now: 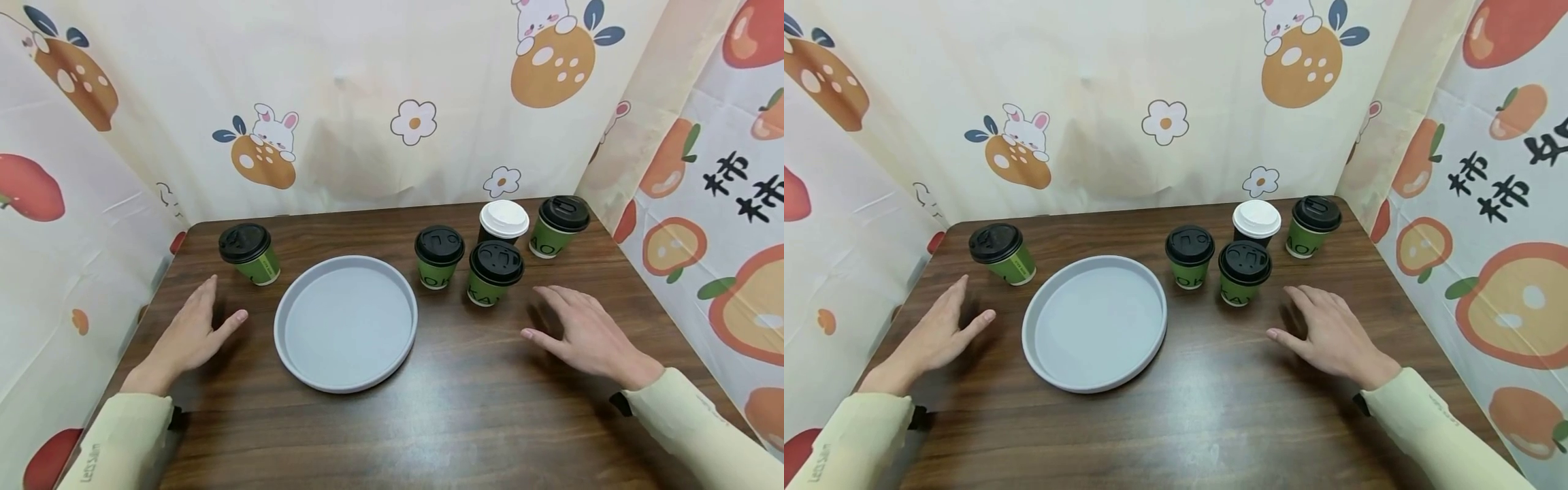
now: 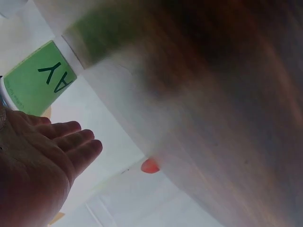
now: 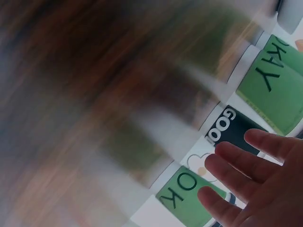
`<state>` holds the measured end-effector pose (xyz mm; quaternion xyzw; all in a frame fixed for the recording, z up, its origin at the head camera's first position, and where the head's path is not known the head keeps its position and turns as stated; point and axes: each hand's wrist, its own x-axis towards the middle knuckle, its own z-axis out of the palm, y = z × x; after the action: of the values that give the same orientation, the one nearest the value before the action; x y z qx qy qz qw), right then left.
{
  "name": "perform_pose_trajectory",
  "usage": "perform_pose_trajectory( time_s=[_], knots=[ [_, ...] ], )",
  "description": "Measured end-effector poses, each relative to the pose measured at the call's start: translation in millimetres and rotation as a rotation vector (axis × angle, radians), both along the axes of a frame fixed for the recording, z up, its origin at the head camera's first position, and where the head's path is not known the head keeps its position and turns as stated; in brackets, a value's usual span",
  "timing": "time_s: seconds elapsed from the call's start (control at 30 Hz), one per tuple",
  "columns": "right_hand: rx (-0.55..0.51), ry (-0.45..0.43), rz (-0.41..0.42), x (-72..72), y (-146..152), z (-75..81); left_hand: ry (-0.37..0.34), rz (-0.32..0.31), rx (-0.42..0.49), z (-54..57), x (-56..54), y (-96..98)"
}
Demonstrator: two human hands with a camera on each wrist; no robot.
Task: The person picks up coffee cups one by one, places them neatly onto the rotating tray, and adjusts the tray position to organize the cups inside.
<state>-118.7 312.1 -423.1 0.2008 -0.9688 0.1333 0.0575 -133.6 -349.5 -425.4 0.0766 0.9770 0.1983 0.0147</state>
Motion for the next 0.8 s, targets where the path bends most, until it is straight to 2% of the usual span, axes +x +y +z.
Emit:
perform_pose_trajectory(
  time_s=[0.33, 0.53, 0.8],
  knots=[
    [-0.025, 0.003, 0.031, 6.6, -14, 2.1, -0.025, 0.019, 0.1, 4.8, -7.9, 0.5],
    [-0.058, 0.021, 0.052, 8.5, -21, 2.9, -0.024, 0.053, 0.129, 8.3, -14.2, 4.3],
    [-0.101, 0.002, 0.065, 9.8, -31, 1.6, -0.03, 0.105, 0.162, 8.9, -21.0, 7.5]
  ],
)
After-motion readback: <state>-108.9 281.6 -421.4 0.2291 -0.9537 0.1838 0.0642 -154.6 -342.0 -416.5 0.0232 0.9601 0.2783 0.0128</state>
